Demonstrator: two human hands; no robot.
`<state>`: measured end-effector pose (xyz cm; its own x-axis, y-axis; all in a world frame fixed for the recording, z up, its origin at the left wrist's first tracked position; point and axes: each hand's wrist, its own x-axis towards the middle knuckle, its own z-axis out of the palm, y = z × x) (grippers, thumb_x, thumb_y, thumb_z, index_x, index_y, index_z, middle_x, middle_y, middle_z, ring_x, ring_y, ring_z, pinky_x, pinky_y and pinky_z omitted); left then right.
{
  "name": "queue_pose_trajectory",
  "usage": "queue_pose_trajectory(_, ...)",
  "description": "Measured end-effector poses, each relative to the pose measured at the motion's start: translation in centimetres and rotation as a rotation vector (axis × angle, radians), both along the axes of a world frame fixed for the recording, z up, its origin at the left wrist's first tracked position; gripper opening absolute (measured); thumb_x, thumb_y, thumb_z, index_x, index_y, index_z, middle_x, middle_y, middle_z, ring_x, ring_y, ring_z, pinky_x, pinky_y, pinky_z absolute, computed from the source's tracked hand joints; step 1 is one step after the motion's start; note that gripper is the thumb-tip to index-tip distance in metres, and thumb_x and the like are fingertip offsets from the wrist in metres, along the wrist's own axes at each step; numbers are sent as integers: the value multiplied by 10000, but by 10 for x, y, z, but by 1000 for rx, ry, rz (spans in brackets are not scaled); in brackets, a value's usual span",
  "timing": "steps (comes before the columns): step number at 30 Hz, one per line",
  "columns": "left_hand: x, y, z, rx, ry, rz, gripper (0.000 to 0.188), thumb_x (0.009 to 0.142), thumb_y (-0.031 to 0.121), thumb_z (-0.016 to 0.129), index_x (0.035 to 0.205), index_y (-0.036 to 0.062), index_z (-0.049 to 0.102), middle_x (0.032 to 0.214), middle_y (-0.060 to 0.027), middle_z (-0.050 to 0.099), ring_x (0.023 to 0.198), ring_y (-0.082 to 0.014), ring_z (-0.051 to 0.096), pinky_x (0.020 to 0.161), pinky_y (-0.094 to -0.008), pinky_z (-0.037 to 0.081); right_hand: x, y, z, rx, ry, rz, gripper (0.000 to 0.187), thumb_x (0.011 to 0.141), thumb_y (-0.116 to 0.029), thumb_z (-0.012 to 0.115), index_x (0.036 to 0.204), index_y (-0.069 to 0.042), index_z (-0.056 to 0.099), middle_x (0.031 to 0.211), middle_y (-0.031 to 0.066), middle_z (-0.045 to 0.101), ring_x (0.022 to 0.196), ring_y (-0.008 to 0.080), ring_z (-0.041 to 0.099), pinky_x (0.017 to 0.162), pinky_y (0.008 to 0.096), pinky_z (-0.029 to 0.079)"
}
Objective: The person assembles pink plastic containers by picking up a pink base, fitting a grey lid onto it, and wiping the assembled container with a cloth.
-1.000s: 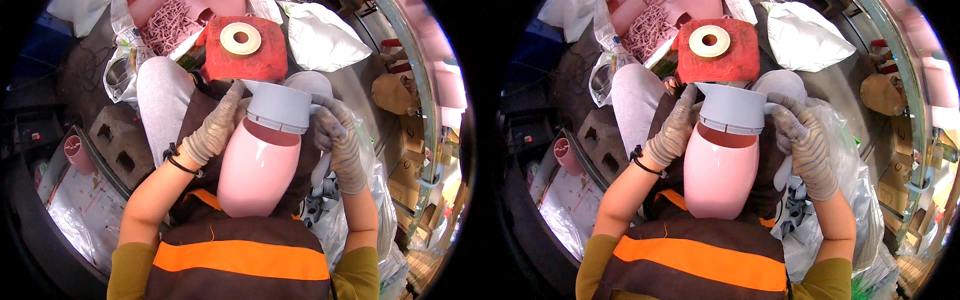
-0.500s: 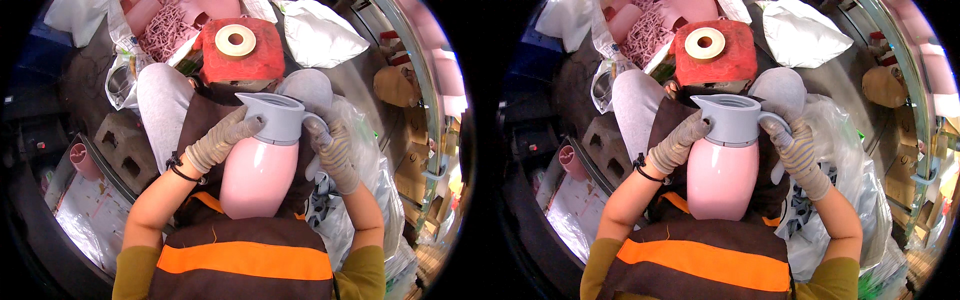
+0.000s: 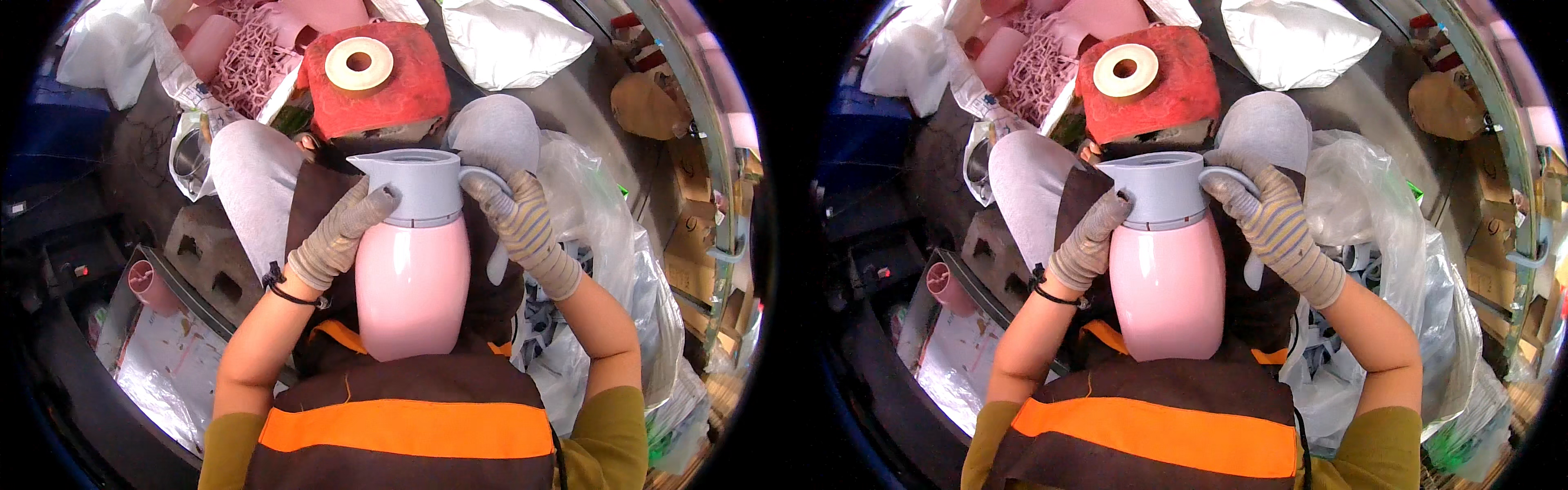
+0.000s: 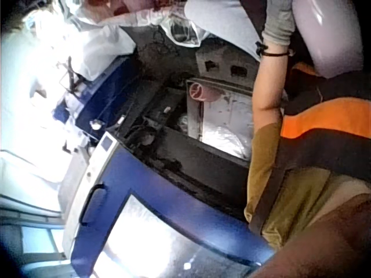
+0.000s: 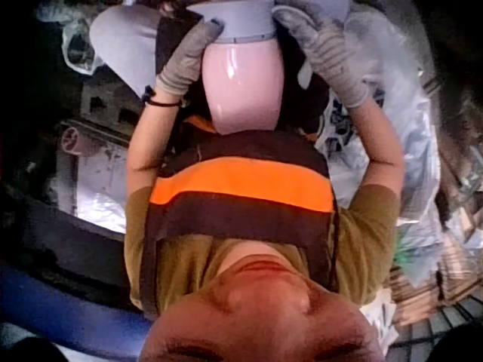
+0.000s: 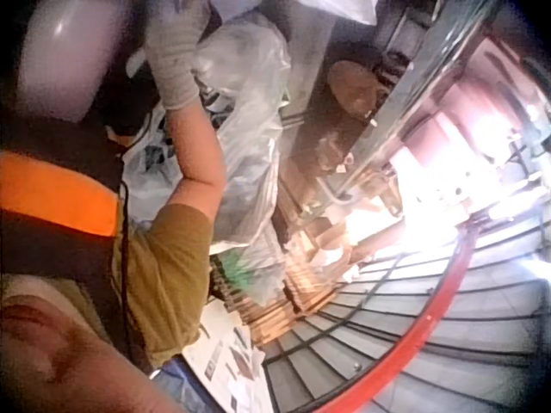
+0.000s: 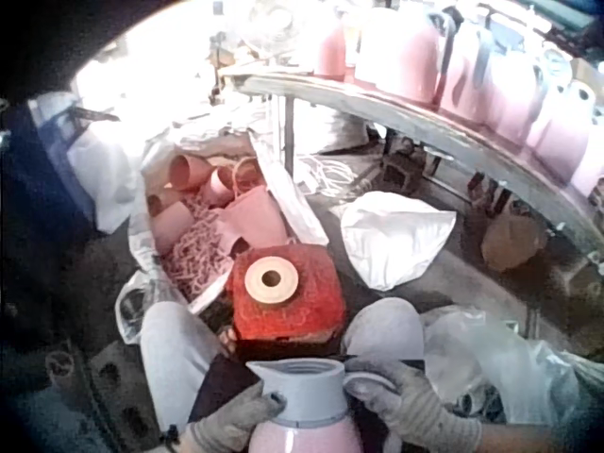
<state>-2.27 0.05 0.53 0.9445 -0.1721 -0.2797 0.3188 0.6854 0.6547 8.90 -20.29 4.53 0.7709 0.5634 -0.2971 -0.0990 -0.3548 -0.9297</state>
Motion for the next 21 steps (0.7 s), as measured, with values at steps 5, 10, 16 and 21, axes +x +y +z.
queue_pose_trajectory(5,5,-2,8,49,8,9,677,889,399,637,1384,-4,412,1292,-85,529,1164,-155,508,1028,-317,384,1,0,6,-4,12,-11,345,913,-312,647,1117,-33,657,851,30,639,718,90,533,680,243,464)
queue_pose_trajectory(10,1,0,-3,-96,10,66,697,884,410,647,1390,-4,406,1306,-91,524,1185,-164,501,1040,-320,376,13,7,16,-2,-180,147,386,926,-338,629,1155,-27,634,859,32,627,734,91,532,699,239,466)
queue_pose_trajectory(16,11,0,15,73,-9,11,726,880,440,650,1392,-11,401,1320,-98,521,1208,-173,495,1053,-325,365,15,1,15,-38,77,82,396,929,-343,626,1171,-29,625,866,17,619,723,72,510,678,228,450)
queue_pose_trajectory(21,8,-6,-2,-52,-10,15,712,896,448,627,1392,-10,401,1320,-96,521,1209,-171,493,1055,-319,362,20,-7,12,13,59,100,358,925,-317,635,1156,-43,633,856,-3,609,701,49,494,640,203,428)
